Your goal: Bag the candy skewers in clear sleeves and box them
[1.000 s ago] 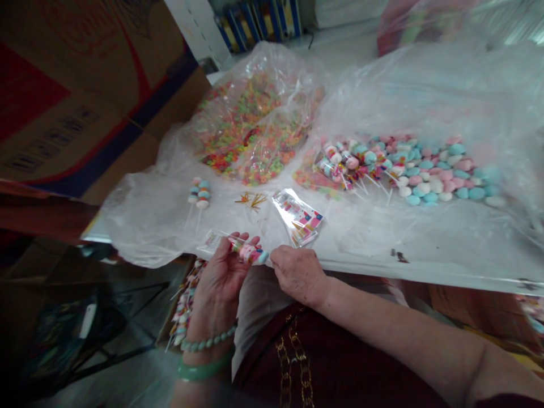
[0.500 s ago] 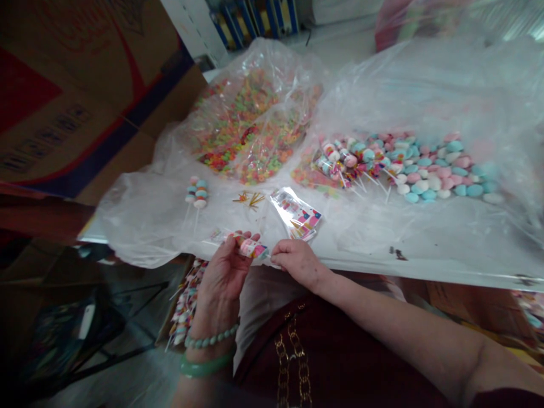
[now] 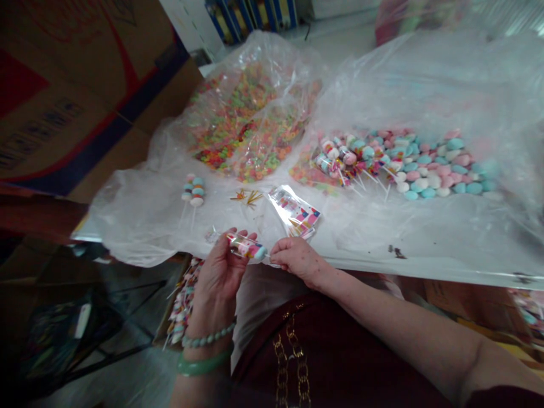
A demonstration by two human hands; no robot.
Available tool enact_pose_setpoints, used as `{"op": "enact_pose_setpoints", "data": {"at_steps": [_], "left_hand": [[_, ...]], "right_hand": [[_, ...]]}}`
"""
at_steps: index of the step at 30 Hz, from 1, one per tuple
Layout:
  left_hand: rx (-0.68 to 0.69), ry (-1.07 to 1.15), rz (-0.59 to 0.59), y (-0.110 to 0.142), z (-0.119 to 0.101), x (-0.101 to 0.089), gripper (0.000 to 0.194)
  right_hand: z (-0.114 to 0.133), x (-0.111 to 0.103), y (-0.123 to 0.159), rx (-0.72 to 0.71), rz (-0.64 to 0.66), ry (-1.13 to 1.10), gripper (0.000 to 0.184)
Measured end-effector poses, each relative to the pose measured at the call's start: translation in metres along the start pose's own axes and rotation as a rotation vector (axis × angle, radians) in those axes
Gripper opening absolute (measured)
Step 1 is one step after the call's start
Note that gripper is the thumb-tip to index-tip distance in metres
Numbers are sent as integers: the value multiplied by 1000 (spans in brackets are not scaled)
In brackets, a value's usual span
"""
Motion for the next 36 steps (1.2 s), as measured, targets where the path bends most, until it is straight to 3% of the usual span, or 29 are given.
{"op": "enact_pose_setpoints", "data": {"at_steps": [4,9,13,18,22,26,28,33,34,36], "left_hand": [[-10,-60,48,8,2,6,13],[-34,-74,30,3,1,-8,14],[-1,-132,8,6,0,-11,14],[82,-201,23,17,3,2,18],[-22,-136,40,17,12,6,19],[-51,17,-7,9,4,0,13],[-57,64,-30,6,0,-3,11],[-59,141,-91,4,-3,-9,19],[-51,144,-99,4,-3,-9,19],[-17,126,-123,5,-2,-10,17]], "right_hand": [[1,0,0,-16,16,27,15],[0,-5,-2,-29,22,110,11],[10,-7,-1,-206,-27,379,8],[31,5,12,-513,-97,701,15],[32,5,14,-534,-104,711,14],[35,3,16,-551,-110,742,12],[32,3,15,-478,-80,659,10],[-10,15,12,95,146,155,12],[-13,17,13,134,152,117,11],[-10,16,13,82,109,179,8]]}}
Point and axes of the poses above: each hand's wrist, its own y-axis away from the middle knuckle, its own x-axis out of the palm, z = x × y, the point moved 9 cm from there along -y, towards the middle knuckle, and after that the axes turned 6 degrees about -z, right-handed, at the moved point
